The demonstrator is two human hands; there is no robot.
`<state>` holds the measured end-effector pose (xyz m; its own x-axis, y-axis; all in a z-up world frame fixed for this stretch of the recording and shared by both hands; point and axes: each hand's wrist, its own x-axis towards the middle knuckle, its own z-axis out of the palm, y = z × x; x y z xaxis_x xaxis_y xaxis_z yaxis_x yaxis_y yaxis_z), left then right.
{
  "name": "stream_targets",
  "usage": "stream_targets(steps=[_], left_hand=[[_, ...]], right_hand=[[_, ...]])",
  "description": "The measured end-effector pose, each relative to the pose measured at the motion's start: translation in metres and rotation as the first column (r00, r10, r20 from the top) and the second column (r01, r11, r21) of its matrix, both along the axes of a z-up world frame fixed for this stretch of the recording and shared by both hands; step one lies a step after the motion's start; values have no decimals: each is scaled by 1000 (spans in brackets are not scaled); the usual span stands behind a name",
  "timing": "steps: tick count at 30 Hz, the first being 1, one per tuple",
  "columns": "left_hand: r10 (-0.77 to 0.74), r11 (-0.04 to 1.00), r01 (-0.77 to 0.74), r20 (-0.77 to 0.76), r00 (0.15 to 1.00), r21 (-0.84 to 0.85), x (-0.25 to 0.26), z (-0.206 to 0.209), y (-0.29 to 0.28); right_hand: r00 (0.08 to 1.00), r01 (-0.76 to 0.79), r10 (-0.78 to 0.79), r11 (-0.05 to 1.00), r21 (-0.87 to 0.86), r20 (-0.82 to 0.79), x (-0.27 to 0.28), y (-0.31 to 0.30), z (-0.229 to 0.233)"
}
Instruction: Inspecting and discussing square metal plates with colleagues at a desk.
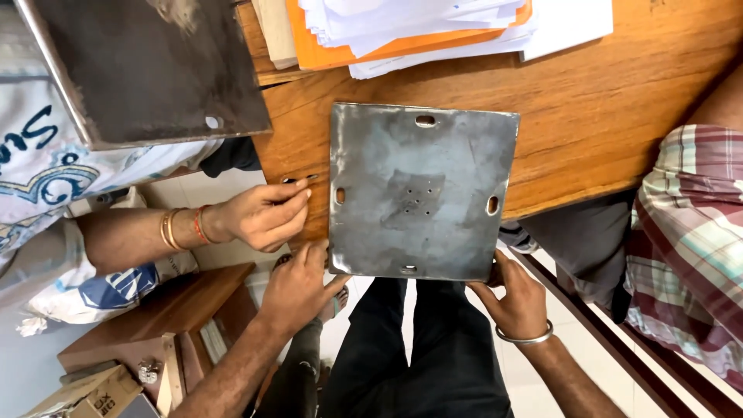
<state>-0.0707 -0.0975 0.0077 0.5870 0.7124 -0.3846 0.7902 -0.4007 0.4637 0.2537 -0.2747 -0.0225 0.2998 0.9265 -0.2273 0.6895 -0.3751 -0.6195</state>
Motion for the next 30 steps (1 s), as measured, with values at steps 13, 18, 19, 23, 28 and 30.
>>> stream_targets(steps=[13,18,19,23,28,30], left_hand=[[15,1000,-15,-27,1000,3,3,-1,1],[1,1000,-2,-90,996,-14,5,2,1],[-17,1000,15,-92,996,-20,1,-1,1],[-46,999,46,-29,998,-9,-9,-10,-2],[-61,998,62,-11,998,16,-11,-14,-1],[-64,998,65,-27,998,18,-10,-16,-1]], right_hand=[[1000,16,-16,1000,4,-12,0,1,-4],[1000,13,-14,1000,19,18,0,-3,1],[999,-10,9,1000,29,31,0,-2,3],[996,-72,68,995,69,60,-1,-1,5],[992,-92,84,992,89,91,-1,-2,2],[991,-107,98,989,102,93,1,-4,1]])
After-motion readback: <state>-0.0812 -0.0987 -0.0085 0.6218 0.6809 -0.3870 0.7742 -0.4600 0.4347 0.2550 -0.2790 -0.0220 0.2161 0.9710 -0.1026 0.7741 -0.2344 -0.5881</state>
